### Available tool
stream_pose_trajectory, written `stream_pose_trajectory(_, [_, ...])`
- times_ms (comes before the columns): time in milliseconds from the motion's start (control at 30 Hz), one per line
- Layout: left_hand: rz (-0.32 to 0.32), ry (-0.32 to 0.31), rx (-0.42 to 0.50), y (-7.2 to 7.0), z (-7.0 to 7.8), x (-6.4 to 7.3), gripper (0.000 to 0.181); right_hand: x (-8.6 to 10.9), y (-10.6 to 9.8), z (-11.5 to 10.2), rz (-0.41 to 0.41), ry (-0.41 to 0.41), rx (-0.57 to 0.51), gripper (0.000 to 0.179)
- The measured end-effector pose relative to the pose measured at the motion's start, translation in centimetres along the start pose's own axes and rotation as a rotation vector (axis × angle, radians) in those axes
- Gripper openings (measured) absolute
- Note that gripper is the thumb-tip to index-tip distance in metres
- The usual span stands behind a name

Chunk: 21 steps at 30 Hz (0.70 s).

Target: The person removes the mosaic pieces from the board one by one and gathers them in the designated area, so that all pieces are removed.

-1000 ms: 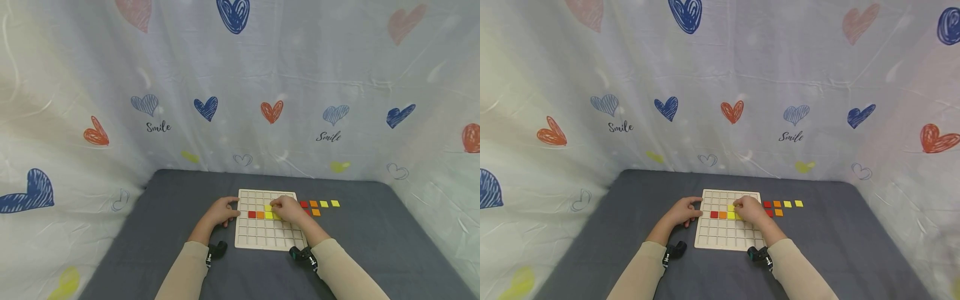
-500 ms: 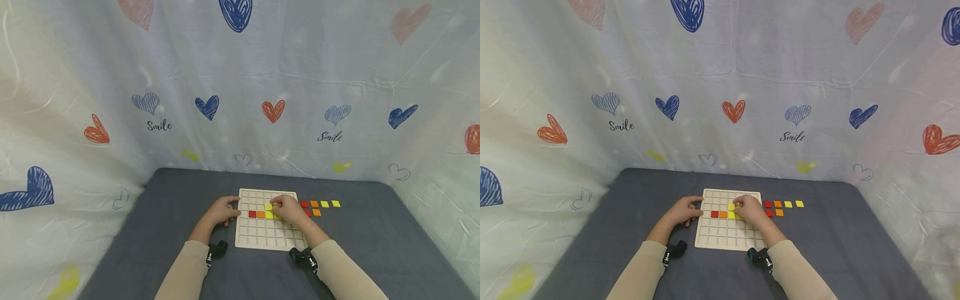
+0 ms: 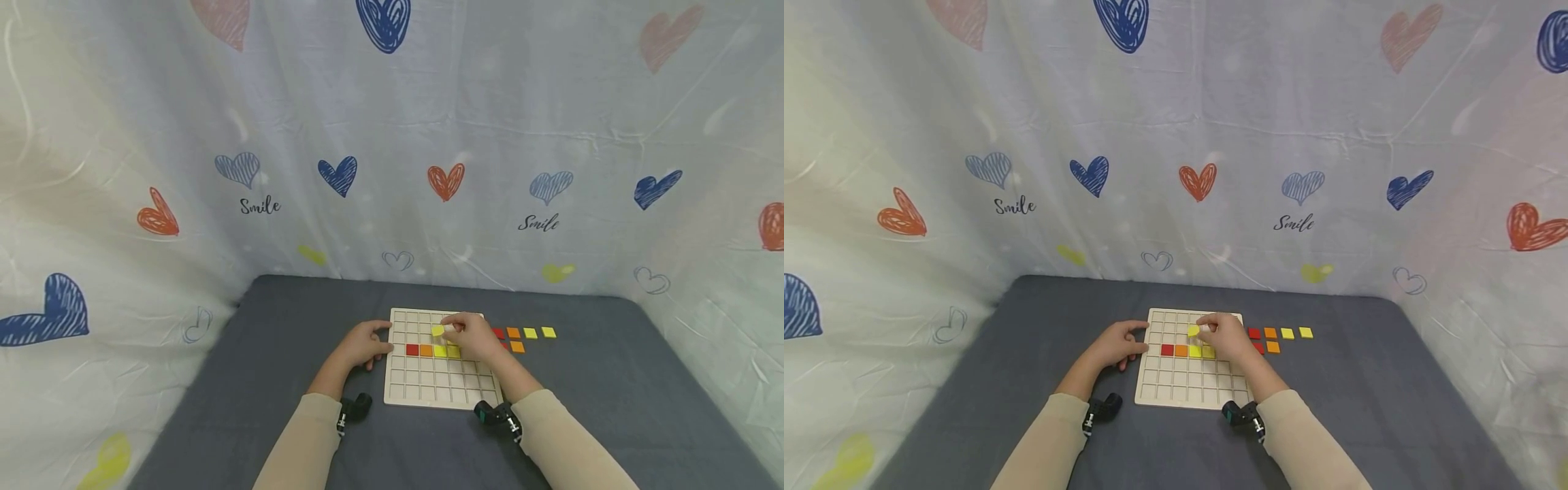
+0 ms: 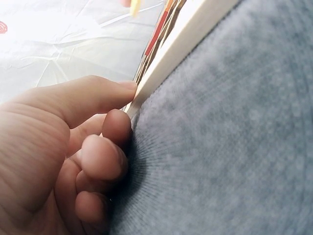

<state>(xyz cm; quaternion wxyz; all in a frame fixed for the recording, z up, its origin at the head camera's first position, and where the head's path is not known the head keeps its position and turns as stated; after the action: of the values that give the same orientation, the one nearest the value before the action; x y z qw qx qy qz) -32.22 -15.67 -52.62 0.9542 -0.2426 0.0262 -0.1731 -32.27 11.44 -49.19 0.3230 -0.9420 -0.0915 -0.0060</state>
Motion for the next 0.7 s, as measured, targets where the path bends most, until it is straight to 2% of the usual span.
stream_pose_trajectory(133, [-0.005, 0.006, 0.004, -0.1, 0.1, 0.1, 0.060, 0.2, -0.9, 0.1, -0.008, 0.031, -0.093, 0.032])
stream_pose_trajectory(267, [-0.004, 0.014, 0.000, -0.1, 0.0, 0.1, 0.059, 0.5, -2.0, 0.3, 0.008, 0.040, -0.129, 0.033])
stream_pose_trajectory(400, [0.002, 0.015, 0.001, -0.1, 0.0, 0.1, 0.060, 0.7, -3.4, 0.8, 0.024, 0.031, -0.126, 0.033])
stream_pose_trajectory(700, [-0.001, 0.011, 0.003, -0.1, 0.0, 0.1, 0.060, 1.9, -6.6, 2.6, 0.058, 0.068, -0.115, 0.039])
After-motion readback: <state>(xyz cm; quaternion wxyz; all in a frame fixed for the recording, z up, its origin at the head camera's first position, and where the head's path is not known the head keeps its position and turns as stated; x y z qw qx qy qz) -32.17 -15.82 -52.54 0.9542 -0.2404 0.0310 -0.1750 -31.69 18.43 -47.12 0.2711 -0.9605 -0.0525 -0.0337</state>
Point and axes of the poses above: each hand's wrist, its own x-axis away from the middle knuckle, its own y-axis out of the palm, z = x × y, the point moved 2 cm from there along -x, towards the middle knuckle, and after that the axes turned 6 degrees about y, right-handed, at the moved point
